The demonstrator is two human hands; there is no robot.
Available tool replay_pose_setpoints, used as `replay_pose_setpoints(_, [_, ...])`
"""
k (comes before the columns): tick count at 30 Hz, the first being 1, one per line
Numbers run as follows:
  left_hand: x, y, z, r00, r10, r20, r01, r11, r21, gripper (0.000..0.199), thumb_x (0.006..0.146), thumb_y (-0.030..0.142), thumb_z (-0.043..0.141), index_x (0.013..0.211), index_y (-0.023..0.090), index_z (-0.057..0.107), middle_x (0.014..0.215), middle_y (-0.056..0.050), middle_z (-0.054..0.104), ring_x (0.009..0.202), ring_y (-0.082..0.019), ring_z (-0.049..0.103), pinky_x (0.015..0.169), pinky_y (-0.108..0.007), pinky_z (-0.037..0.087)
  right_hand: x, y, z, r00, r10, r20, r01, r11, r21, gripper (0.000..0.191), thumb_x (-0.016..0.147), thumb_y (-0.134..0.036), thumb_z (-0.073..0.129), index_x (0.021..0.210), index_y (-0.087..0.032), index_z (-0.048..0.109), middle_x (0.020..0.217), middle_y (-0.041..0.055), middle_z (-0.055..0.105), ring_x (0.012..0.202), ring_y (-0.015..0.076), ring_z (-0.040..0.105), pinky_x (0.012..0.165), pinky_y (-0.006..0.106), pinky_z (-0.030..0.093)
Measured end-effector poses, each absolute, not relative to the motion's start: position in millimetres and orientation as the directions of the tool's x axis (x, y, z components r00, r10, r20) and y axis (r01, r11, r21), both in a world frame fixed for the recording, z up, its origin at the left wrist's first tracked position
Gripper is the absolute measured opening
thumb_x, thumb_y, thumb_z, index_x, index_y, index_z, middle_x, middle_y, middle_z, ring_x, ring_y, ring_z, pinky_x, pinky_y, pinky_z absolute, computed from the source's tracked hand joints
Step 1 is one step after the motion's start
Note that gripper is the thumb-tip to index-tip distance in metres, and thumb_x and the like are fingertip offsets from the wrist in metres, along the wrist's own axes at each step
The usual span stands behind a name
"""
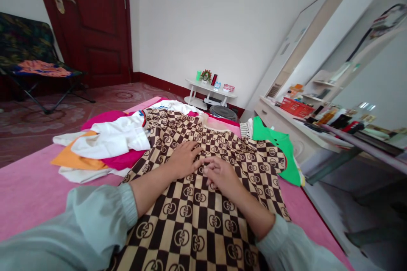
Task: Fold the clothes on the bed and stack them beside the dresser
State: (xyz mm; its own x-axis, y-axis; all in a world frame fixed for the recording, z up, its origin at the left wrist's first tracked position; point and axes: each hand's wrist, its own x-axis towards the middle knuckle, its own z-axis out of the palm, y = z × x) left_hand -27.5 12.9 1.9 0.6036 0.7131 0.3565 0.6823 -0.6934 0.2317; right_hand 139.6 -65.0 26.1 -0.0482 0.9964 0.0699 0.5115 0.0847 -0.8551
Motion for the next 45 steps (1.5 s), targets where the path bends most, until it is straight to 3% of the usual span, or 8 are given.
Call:
replay_pose_setpoints(5, [-26.0,8.8,4.9,0.588,0.727,0.354,0.692,-0.679,0.245,0.05,0.091,0.048,0.038,0.132,0.022,0.05,0.143,-0.012,0.041,0.132,-0.029,0.036,0.11,-0.049,0.028,209.6,21.4,38.1,0.279,0.916,0.287,0.869,-0.115,-0.481,0.031,0.077,-0.019,0.056,0.107,-0.013,0.062,0.076,0.0058,0.068,0.072,0.0182,0.064,0.067,0.027,0.047])
replay_pose_setpoints(11, [-26.3,3.2,14.2,0.557,0.693,0.458,0.673,-0.7,0.239,0.053,0.085,0.039,0.051,0.134,0.02,0.044,0.149,-0.011,0.031,0.137,-0.028,0.027,0.114,-0.045,0.021,253.3,82.0,27.8,0.422,0.881,0.215,0.896,-0.369,-0.245,0.034,0.069,-0.034,0.069,0.092,-0.009,0.068,0.087,0.0172,0.069,0.083,0.0273,0.065,0.068,0.029,0.045])
replay_pose_setpoints(14, [-24.6,3.0,15.6,0.547,0.699,0.461,0.683,-0.691,0.236,0.053,0.084,0.041,0.052,0.132,0.02,0.046,0.147,-0.011,0.034,0.136,-0.028,0.028,0.115,-0.045,0.02,257.5,92.3,28.2,0.455,0.857,0.241,0.881,-0.394,-0.262,0.018,0.072,-0.022,0.061,0.082,-0.01,0.07,0.074,0.0159,0.069,0.08,0.0269,0.066,0.068,0.029,0.045])
replay_pose_setpoints(19, [-22.4,3.1,17.3,0.517,0.708,0.481,0.697,-0.675,0.244,0.049,0.088,0.046,0.047,0.128,0.018,0.05,0.146,-0.011,0.035,0.136,-0.029,0.028,0.114,-0.046,0.02,246.7,106.3,33.7,0.489,0.779,0.394,0.868,-0.39,-0.307,0.037,0.074,-0.012,0.045,0.105,-0.005,0.064,0.095,0.0219,0.067,0.093,0.0294,0.062,0.079,0.035,0.045])
replay_pose_setpoints(22, [-21.8,1.4,23.8,0.499,0.701,0.509,0.699,-0.673,0.241,0.04,0.09,0.045,0.044,0.117,0.018,0.058,0.133,-0.012,0.047,0.126,-0.028,0.038,0.107,-0.045,0.03,219.0,118.6,33.7,0.366,0.792,0.488,0.92,-0.229,-0.318,0.041,0.074,-0.012,0.043,0.111,-0.008,0.06,0.109,0.0171,0.064,0.101,0.0259,0.058,0.087,0.033,0.044])
replay_pose_setpoints(29, [-22.0,0.8,30.9,0.521,0.698,0.491,0.711,-0.673,0.204,0.033,0.092,0.039,0.042,0.087,0.018,0.067,0.094,-0.008,0.058,0.096,-0.024,0.05,0.085,-0.041,0.041,141.3,146.0,25.6,0.013,0.895,0.445,0.868,0.21,-0.449,0.063,0.07,-0.018,0.055,0.132,-0.013,0.045,0.08,0.0029,0.066,0.073,0.0186,0.059,0.075,0.03,0.046])
replay_pose_setpoints(36, [-21.9,4.7,23.6,0.496,0.748,0.441,0.742,-0.629,0.233,0.029,0.089,0.04,0.049,0.088,0.018,0.068,0.097,-0.01,0.059,0.098,-0.025,0.052,0.084,-0.04,0.042,122.3,143.6,-2.1,0.154,0.883,0.442,0.842,0.117,-0.527,0.018,0.073,-0.023,0.055,0.087,-0.015,0.064,0.077,0.0059,0.066,0.075,0.0203,0.059,0.076,0.032,0.046])
replay_pose_setpoints(45, [-20.8,6.9,15.9,0.453,0.776,0.438,0.75,-0.597,0.283,0.04,0.088,0.041,0.048,0.119,0.018,0.058,0.134,-0.014,0.048,0.123,-0.03,0.043,0.104,-0.046,0.033,118.3,165.0,15.4,0.151,0.835,0.53,0.588,0.355,-0.727,0.034,0.082,-0.027,0.045,0.112,-0.013,0.055,0.114,0.0124,0.063,0.106,0.0187,0.058,0.094,0.032,0.043])
